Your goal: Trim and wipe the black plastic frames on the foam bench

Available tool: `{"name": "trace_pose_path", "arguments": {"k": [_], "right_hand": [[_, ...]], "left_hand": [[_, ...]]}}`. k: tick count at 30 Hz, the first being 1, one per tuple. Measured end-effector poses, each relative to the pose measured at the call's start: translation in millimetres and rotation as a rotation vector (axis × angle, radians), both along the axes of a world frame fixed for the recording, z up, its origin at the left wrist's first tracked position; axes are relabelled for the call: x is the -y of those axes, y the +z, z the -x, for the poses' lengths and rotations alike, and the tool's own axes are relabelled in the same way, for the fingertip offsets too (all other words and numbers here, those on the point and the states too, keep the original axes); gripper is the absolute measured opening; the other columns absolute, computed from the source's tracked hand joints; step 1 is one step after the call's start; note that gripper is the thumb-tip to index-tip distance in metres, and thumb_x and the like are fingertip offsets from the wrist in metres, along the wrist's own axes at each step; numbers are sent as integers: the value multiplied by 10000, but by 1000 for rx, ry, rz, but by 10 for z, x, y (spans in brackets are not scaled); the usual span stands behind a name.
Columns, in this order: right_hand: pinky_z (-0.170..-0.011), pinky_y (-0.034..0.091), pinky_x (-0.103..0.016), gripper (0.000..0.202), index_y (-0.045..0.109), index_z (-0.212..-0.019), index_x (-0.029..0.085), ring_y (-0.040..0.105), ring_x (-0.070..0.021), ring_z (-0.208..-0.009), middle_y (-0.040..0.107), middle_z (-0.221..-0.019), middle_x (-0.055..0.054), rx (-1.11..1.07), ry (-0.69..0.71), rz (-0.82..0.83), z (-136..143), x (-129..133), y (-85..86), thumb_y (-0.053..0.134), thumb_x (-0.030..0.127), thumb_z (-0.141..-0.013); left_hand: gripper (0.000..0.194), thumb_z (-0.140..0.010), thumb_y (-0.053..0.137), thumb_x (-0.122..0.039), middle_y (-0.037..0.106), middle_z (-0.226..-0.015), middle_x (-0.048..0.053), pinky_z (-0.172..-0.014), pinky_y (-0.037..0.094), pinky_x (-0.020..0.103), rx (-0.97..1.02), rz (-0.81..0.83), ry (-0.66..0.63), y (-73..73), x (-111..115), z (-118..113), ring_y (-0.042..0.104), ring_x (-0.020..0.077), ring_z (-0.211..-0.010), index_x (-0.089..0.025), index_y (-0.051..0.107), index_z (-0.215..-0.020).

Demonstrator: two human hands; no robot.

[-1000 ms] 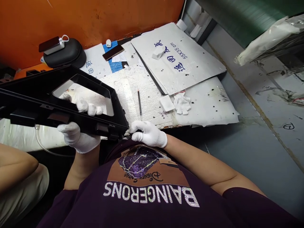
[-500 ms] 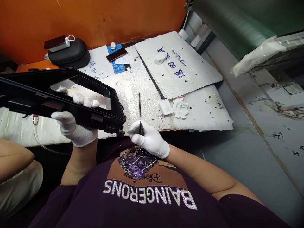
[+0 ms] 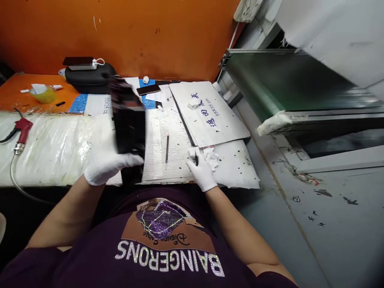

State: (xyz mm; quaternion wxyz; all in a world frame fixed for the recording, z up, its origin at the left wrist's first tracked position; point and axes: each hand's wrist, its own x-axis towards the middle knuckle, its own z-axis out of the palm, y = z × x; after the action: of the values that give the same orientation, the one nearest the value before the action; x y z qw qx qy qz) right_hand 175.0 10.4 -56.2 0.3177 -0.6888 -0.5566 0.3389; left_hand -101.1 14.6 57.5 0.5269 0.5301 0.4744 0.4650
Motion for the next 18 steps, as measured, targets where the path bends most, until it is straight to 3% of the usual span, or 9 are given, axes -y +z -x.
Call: {"name": "trace_pose_path", "arguments": {"k": [4,6,9,13,16,18], "right_hand": [[-1030,493,-420,680,481,-1463,125,599,-283,-1184,635,-1303,-164,257,1,123,94,-318,-215,519,124,-784],[-1075,461,-431,714,438,-1511,112,561,-297,-1259,569,-1400,-195,401,27,90,208,-453,-268,477,74,-800],[-1118,416,-450,581,558,-1413,127,490,-322,-1343,489,-1494,-192,594,130,23,325,-555,-291,471,68,-842],[-1065,452,-418,331,671,-1209,159,566,-291,-1231,601,-1335,-172,654,278,77,487,-580,-256,455,210,-964],[-944,510,-387,350,617,-1281,169,645,-272,-1080,663,-1193,-158,612,376,203,712,-665,-226,471,305,-993],[-901,521,-395,384,580,-1341,164,669,-282,-1043,669,-1198,-171,620,380,270,844,-759,-228,472,276,-989]], "left_hand": [[589,-624,816,-311,752,-965,-4,-770,582,337,-664,230,-352,-290,-21,-13,721,248,-888,-234,662,-1187],[584,-672,758,-287,762,-1035,-6,-830,573,339,-888,223,-476,-479,-9,-20,727,255,-966,-282,660,-1248],[682,-671,764,-260,745,-1207,38,-933,551,378,-1140,208,-593,-729,11,21,696,302,-1131,-316,638,-1339],[833,-691,770,-247,698,-1321,117,-965,546,452,-1321,290,-692,-935,-1,93,658,358,-1217,-319,528,-1485],[874,-675,797,-279,690,-1341,113,-966,548,440,-1297,330,-749,-993,-47,107,656,348,-1221,-333,512,-1500],[913,-661,813,-300,670,-1380,96,-968,550,418,-1261,351,-762,-995,-80,110,648,333,-1237,-356,489,-1514]]}}
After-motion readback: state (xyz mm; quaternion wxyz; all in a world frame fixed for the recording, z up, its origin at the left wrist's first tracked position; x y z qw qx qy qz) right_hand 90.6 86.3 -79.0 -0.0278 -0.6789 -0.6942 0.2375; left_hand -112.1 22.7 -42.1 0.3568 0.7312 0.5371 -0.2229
